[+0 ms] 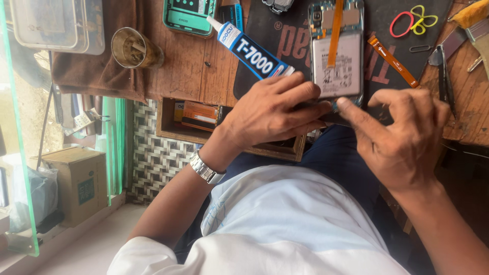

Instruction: The person removes a rubber band from a disassembled smartphone, then uses tweezers to lift and reposition a flexible ribbon cable. The person applies adhesive from a tube to the phone's internal frame and presses the cable into place.

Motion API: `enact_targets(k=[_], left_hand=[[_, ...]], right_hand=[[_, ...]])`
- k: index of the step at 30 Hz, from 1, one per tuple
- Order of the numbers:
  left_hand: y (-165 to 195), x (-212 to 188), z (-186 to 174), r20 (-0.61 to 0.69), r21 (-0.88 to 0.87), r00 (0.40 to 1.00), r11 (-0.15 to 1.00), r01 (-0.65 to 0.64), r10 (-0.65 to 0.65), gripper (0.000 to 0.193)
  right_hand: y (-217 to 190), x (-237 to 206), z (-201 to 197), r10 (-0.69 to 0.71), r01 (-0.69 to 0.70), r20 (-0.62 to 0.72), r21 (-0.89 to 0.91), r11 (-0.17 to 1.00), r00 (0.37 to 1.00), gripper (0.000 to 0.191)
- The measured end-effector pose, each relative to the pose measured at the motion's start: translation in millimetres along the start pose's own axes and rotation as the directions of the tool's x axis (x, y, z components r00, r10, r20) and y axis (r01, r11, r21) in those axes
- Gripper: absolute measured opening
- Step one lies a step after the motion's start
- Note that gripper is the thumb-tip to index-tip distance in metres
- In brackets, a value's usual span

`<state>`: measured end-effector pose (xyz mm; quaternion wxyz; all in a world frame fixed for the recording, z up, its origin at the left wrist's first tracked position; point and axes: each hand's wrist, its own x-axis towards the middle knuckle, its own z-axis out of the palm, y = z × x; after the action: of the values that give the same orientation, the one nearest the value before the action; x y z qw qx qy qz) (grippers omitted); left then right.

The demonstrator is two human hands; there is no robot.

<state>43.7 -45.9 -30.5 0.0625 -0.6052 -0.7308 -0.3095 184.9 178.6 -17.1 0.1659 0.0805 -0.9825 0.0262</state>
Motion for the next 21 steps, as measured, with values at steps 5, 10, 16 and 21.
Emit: enact_targets(k=[5,10,16,21], left_hand=[[-3,0,-8,-0.025,0.065,0.999,0.997,0.044,-0.043,0.043],[-1,3,-2,0.012,0.128,0.994,0.986,0.105,-0.107,0.048],[-3,3,-1,0.084,0.198,0.989,0.975,0.102,-0.12,0.05],[-3,2,0,0.073,0.197,0.989,0.974,0.115,-0.132,0.051]], right_hand=[[5,6,7,0.017,-0.017,-0.003,-0.003,1.0,1.0,0.024],[9,7,11,0.009,-0.008,-0.011,0.069,0.998,1.0,0.026],[12,8,19,0.008,0.001,-0.054,0.17,0.985,0.998,0.026],[12,9,24,0.009,0.005,-0.081,0.171,0.985,0.997,0.026]])
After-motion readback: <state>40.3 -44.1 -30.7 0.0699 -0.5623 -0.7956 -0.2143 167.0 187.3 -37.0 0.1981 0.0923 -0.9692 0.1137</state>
